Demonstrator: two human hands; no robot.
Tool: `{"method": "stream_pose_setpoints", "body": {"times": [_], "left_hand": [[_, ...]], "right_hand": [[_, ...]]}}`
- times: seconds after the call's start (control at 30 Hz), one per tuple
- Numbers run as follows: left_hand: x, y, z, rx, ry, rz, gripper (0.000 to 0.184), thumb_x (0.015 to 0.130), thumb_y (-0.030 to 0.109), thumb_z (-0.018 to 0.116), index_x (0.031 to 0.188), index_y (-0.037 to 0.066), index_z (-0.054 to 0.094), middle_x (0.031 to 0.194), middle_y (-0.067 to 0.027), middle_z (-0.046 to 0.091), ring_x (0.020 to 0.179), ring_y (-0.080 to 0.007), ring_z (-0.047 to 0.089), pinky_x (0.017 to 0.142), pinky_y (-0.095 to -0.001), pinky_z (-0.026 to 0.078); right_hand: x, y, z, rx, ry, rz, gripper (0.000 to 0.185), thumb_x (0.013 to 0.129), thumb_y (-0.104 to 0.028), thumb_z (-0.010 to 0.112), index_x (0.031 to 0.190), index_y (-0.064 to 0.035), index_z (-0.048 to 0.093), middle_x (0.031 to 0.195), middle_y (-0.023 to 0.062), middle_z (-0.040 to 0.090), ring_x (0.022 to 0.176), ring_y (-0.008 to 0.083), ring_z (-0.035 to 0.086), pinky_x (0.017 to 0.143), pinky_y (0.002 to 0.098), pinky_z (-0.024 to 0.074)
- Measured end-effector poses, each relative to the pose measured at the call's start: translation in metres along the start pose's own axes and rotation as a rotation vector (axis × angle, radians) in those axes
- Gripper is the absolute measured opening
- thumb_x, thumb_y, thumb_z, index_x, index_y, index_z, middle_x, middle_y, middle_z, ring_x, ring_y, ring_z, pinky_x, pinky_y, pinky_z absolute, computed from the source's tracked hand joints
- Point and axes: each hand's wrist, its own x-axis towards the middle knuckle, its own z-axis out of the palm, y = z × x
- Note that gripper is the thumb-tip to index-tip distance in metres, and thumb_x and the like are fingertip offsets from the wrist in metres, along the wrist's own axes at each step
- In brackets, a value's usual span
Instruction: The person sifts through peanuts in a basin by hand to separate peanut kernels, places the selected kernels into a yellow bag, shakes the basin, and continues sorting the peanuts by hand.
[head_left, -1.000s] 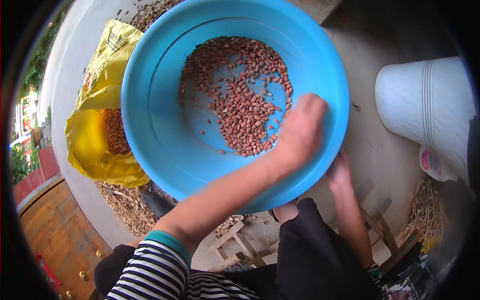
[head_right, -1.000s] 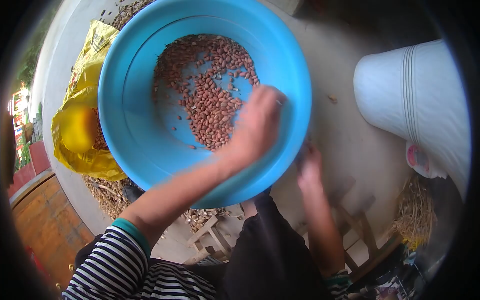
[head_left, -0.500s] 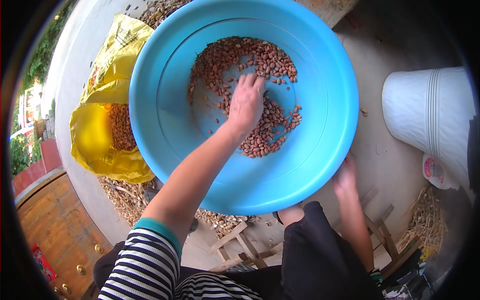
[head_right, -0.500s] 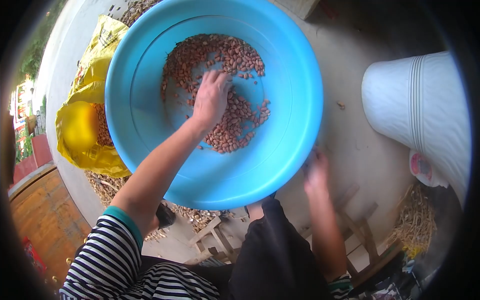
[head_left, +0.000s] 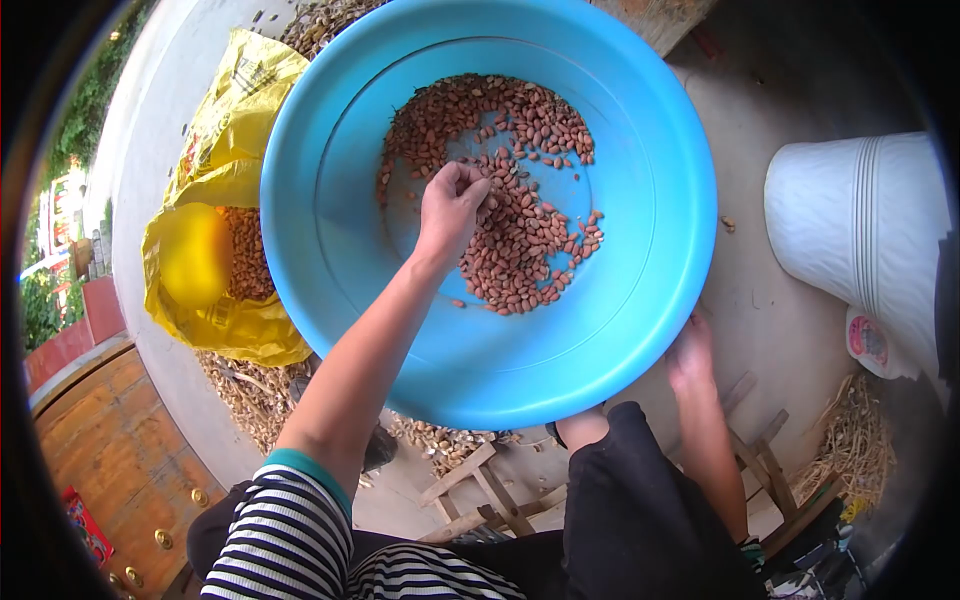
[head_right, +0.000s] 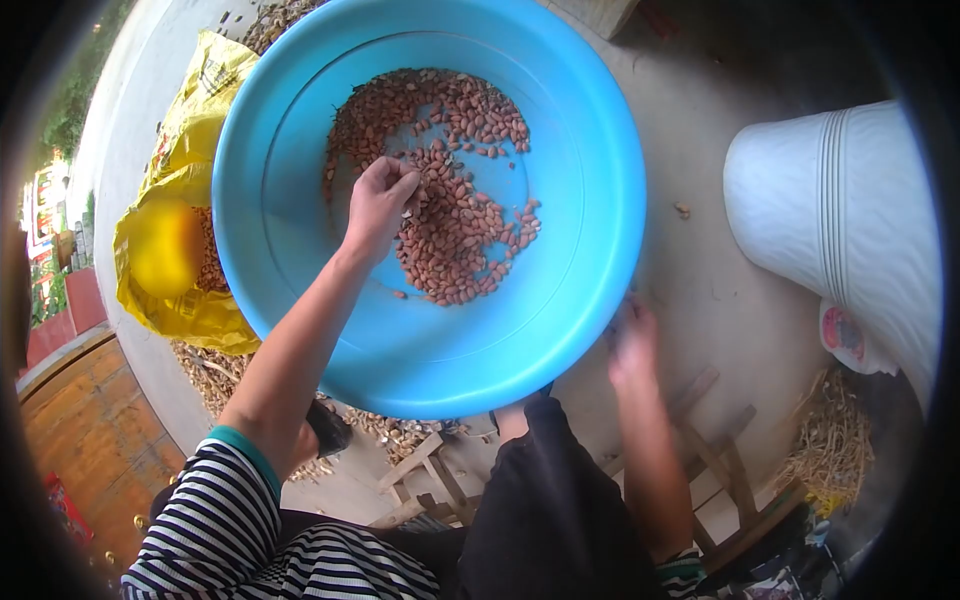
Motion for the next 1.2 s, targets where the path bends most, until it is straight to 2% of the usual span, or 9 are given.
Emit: {"method": "stream_pose_setpoints", "body": {"times": [0.2,0.27,0.3,0.37,0.5,0.53,0.7,0.8,1.2], "left_hand": [[-0.065,0.064,0.05,-0.265,-0.259,0.141,0.005,0.087,0.0,0.057,0.084,0.002,0.054,0.073,-0.0034,0.059,0.066,-0.0093,0.057,0.059,-0.0253,0.048],[-0.095,0.092,0.08,-0.194,-0.334,0.314,0.004,0.085,-0.001,0.056,0.088,0.0,0.054,0.072,-0.0122,0.059,0.067,-0.0212,0.061,0.061,-0.0336,0.049],[-0.106,0.105,0.089,-0.206,-0.476,0.267,0.004,0.086,0.0,0.059,0.089,0.0,0.056,0.082,-0.0083,0.061,0.076,-0.0141,0.061,0.068,-0.0293,0.05],[-0.116,0.102,0.115,-0.112,-0.45,0.663,0.017,0.077,-0.006,0.057,0.094,-0.002,0.055,0.089,-0.0152,0.057,0.083,-0.0328,0.059,0.073,-0.0356,0.05],[-0.116,0.092,0.112,-0.015,-0.486,0.617,0.022,0.076,-0.007,0.057,0.097,-0.001,0.056,0.092,-0.0162,0.057,0.085,-0.0358,0.058,0.073,-0.0391,0.049],[-0.11,0.087,0.105,0.039,-0.417,0.647,0.023,0.076,-0.007,0.057,0.098,-0.001,0.057,0.091,-0.0162,0.058,0.084,-0.0362,0.058,0.072,-0.0393,0.049],[-0.03,0.021,0.057,0.314,0.08,0.621,0.025,0.069,-0.013,0.052,0.087,0.001,0.062,0.082,-0.0178,0.059,0.078,-0.0375,0.058,0.07,-0.0445,0.047],[0.012,-0.001,0.022,0.587,0.152,0.574,0.024,0.073,-0.008,0.057,0.093,0.003,0.063,0.096,-0.0163,0.058,0.094,-0.0352,0.055,0.083,-0.0414,0.047],[-0.048,-0.015,-0.009,0.71,-0.237,0.503,0.028,0.075,-0.005,0.059,0.101,0.006,0.062,0.103,-0.0158,0.054,0.099,-0.0352,0.051,0.087,-0.0411,0.044]], "right_hand": [[-0.006,-0.004,0.007,-0.016,0.017,0.01,0.023,0.096,-0.012,0.049,0.114,0.0007,0.055,0.1,0.0054,0.061,0.091,0.0142,0.06,0.081,0.0295,0.049],[-0.005,-0.004,0.006,-0.012,-0.068,0.0,0.025,0.095,-0.013,0.05,0.116,0.0003,0.053,0.102,0.0064,0.061,0.092,0.0144,0.059,0.082,0.0289,0.0486],[-0.003,-0.003,0.007,-0.039,-0.082,-0.019,0.027,0.095,-0.016,0.051,0.116,-0.0003,0.053,0.102,0.006,0.06,0.093,0.0143,0.059,0.082,0.0283,0.0485],[0.0,0.003,0.005,-0.025,-0.114,-0.101,0.027,0.095,-0.017,0.052,0.117,-0.0004,0.053,0.101,0.0056,0.06,0.092,0.0141,0.059,0.081,0.0283,0.0484],[0.005,0.017,-0.002,0.046,-0.225,-0.43,0.031,0.094,-0.021,0.055,0.117,-0.0009,0.052,0.098,0.004,0.059,0.09,0.0135,0.058,0.079,0.0284,0.0483],[-0.014,-0.011,0.016,-0.06,0.034,-0.008,0.029,0.094,-0.019,0.055,0.116,0.0,0.053,0.099,0.0049,0.059,0.09,0.014,0.059,0.079,0.0283,0.048],[-0.003,-0.004,0.008,-0.026,0.013,-0.005,0.03,0.095,-0.016,0.052,0.117,0.0029,0.053,0.104,0.0075,0.061,0.093,0.0158,0.059,0.081,0.0307,0.0487],[-0.005,-0.006,0.009,-0.031,0.033,0.018,0.03,0.096,-0.016,0.051,0.119,0.0028,0.053,0.107,0.0084,0.06,0.097,0.0161,0.058,0.084,0.0313,0.0483],[-0.003,-0.007,0.007,-0.053,-0.01,0.03,0.031,0.098,-0.012,0.04,0.124,0.002,0.05,0.121,0.0116,0.057,0.111,0.0194,0.055,0.095,0.035,0.0436]]}}
